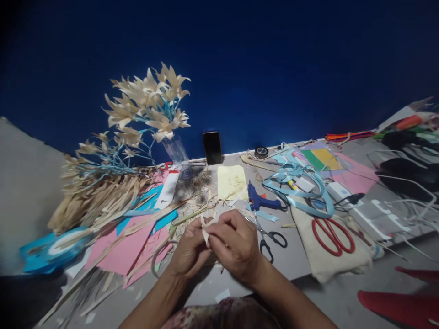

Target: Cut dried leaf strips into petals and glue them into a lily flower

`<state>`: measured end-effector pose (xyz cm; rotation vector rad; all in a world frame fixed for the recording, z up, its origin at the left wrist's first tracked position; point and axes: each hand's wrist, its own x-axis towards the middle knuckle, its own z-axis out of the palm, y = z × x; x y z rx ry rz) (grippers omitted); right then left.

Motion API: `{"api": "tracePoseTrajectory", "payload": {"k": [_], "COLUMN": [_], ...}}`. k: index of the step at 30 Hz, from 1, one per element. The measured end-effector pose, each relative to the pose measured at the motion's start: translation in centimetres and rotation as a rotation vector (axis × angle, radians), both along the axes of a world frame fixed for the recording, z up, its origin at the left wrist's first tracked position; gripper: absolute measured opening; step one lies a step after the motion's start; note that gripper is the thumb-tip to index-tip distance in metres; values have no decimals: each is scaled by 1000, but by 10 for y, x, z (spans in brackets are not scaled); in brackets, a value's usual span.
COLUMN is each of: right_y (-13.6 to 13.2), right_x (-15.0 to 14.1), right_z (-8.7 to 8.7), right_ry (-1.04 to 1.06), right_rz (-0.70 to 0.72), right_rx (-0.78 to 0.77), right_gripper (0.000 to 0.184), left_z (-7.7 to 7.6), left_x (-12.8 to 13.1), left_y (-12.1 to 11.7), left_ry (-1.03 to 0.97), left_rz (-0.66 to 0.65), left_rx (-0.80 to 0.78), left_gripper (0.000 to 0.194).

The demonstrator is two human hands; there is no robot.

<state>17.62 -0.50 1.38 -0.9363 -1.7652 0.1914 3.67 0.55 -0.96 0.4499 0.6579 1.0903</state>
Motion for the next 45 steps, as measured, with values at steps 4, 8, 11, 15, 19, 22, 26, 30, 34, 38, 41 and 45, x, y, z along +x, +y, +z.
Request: {"api": "tracePoseTrajectory", "payload": {"k": [4,8,11,15,19,22,26,30,34,38,41,45], "right_y": [0,0,0,1,3,4,2,1,2,1,-1,-2], "right_x": [-1,2,4,2,0,-1,-2,-2,-3,-3,-3,-3], "right_z": [3,6,6,3,-2,-6,-9,-11,-12,-10,-9,-8], "right_ry": [128,235,268,226,189,202,220,242,260,267,264,274], "right_rz": [41,95,129,127,98,70,34,20,1,-6,4,27], "right_rx": [-89,-263,-320,-275,-216,-203,-181,-171,-179,-212,-239,-258], "right_gripper": [20,12,10,15,18,20,21,19,18,16,17,16], "left_z": [-2,-1,0,-1,-4,-4,-1,-1,-2,0,1,-3], "left_x": [0,1,-1,-2,-1,0,1,2,1,-4,-7,-9], "left_y": [-1,-1,-1,-1,-2,-2,-2,-4,-5,-4,-3,-4], "left_ry": [-67,-162,-200,-217,-238,-253,-258,-223,-60,146,278,299], "left_rz": [-49,-60,-89,-104,-93,-99,-115,-95,-36,17,29,16], "left_rx": [-18,-53,-88,-106,-112,-116,-98,-72,5,151,204,243], "left_gripper": [33,34,34,37,35,34,32,32,30,22,18,18]}}
